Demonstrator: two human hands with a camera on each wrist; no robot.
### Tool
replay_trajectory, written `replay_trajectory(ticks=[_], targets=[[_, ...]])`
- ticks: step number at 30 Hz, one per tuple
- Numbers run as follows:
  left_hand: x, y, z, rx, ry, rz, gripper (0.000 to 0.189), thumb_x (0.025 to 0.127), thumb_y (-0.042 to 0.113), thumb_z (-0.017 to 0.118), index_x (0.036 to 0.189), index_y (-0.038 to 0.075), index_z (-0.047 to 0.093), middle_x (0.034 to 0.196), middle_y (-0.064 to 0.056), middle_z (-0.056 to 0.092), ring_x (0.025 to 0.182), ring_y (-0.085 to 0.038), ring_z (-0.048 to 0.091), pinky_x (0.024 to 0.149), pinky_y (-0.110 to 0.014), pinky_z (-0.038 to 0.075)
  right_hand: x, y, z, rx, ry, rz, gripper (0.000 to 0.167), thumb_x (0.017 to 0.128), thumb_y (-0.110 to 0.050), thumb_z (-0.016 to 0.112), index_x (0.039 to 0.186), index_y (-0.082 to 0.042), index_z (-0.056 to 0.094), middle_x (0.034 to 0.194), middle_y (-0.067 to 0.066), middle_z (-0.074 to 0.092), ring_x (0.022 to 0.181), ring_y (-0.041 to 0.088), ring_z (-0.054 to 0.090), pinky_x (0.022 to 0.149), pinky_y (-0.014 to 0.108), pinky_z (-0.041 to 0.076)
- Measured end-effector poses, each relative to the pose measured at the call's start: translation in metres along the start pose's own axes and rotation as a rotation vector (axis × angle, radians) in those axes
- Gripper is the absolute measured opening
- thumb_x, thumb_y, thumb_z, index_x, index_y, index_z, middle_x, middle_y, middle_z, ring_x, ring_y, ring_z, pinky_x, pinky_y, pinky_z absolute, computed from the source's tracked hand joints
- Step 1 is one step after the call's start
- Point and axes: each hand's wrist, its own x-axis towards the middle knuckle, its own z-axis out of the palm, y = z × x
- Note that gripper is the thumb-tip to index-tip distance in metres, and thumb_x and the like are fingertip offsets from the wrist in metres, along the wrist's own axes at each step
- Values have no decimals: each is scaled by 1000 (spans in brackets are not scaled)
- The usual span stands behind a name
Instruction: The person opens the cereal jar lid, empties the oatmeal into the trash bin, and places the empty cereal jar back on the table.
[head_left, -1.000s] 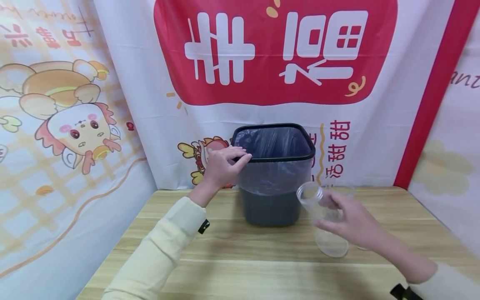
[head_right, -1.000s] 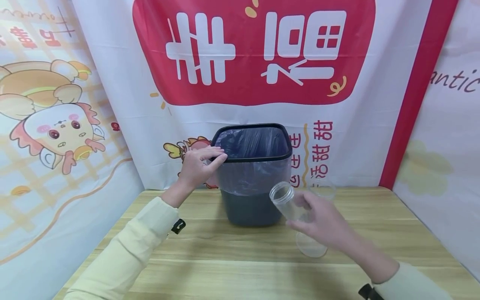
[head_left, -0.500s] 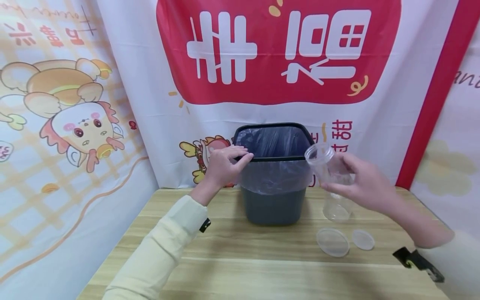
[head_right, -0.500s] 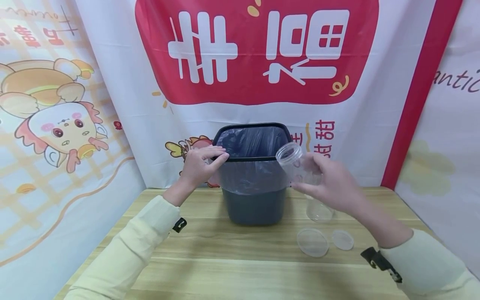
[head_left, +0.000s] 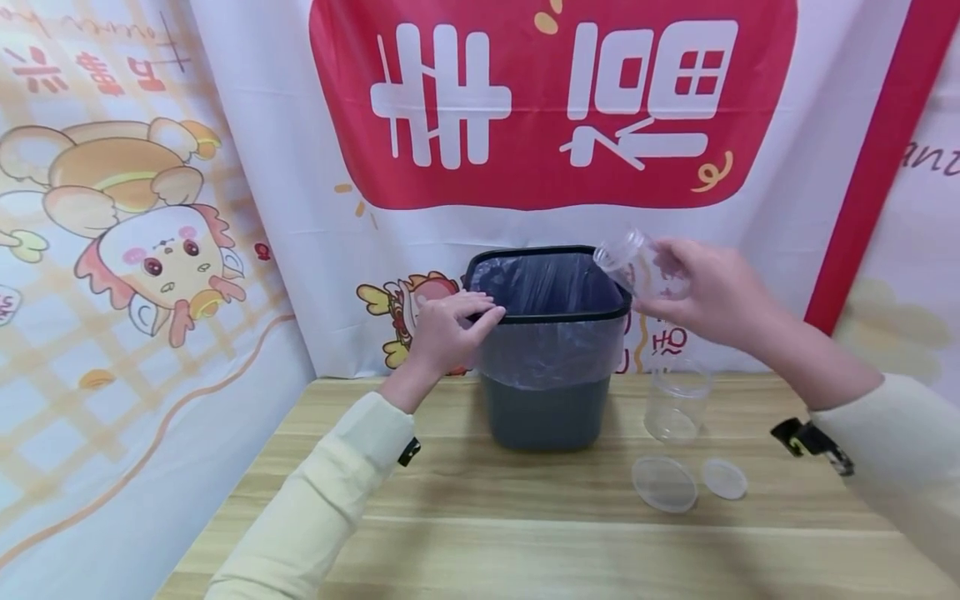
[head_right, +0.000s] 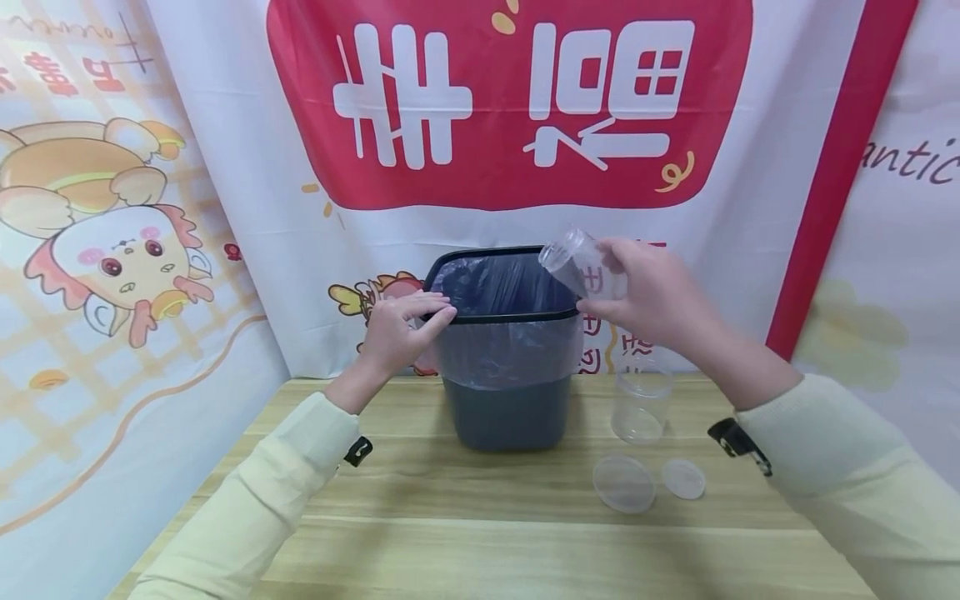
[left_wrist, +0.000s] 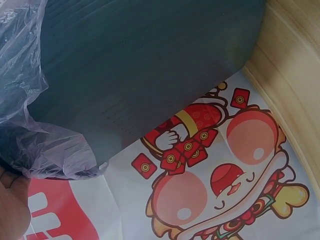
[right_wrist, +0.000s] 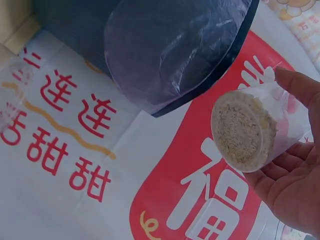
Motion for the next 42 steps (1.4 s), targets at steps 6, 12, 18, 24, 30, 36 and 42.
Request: replay_trajectory(ticks=[6, 12, 18, 24, 30, 36, 42], targets=[[-1, 1, -3, 15, -7, -18, 27, 89, 33, 70, 103, 11, 77, 103, -4, 73, 104, -19, 66, 103, -48, 40, 25, -1, -2, -66, -33, -1, 74, 73, -23, 86, 136, -5, 50, 124, 18, 60, 107, 37, 60, 76, 50, 56], [0, 1, -2, 10, -1, -2, 26, 88, 31, 71, 103, 10, 77, 102, -4, 73, 103, -19, 67, 100, -44, 44, 46, -6, 2, -122, -69, 41, 83, 75, -22, 85, 144, -9, 42, 130, 19, 52, 110, 39, 54, 82, 56, 52], [2, 1, -1, 5, -8, 4, 26, 89, 31, 70, 103, 10, 77, 101, -4, 73, 102, -17, 67, 96, -34, 47, 63, -7, 11, -194, -88, 15, 84, 72, -15, 86, 144, -8, 43, 134, 21, 50, 117, 41, 49, 88, 58, 49], [1, 1, -2, 3, -10, -3, 26, 89, 31, 70, 103, 10, 77, 102, -5, 73, 102, -19, 67, 95, -35, 48, 74, -6, 24, -314, -72, -103, 75, 70, -10, 86, 135, -1, 50, 128, 23, 55, 116, 41, 52, 94, 54, 47], [1, 1, -1, 2, -7, 6, 26, 89, 31, 70, 102, 9, 77, 101, -4, 73, 101, -17, 67, 96, -33, 48, 80, -3, 36, -410, -44, -204, 64, 74, -5, 82, 131, 1, 54, 124, 23, 57, 113, 41, 55, 96, 51, 46], [0, 1, -1, 4, 0, 14, 26, 89, 30, 70, 102, 9, 77, 100, -5, 73, 99, -17, 68, 95, -31, 48, 83, 0, 45, -484, -36, -310, 56, 76, -4, 80, 127, 1, 57, 119, 22, 61, 111, 39, 57, 98, 49, 45], [0, 1, -1, -7, 1, 8, 26, 89, 29, 71, 102, 8, 77, 101, -5, 73, 99, -17, 68, 96, -31, 47, 88, -3, 49, -549, -130, -321, 61, 74, -3, 81, 130, -1, 56, 121, 21, 60, 113, 38, 56, 101, 48, 42]])
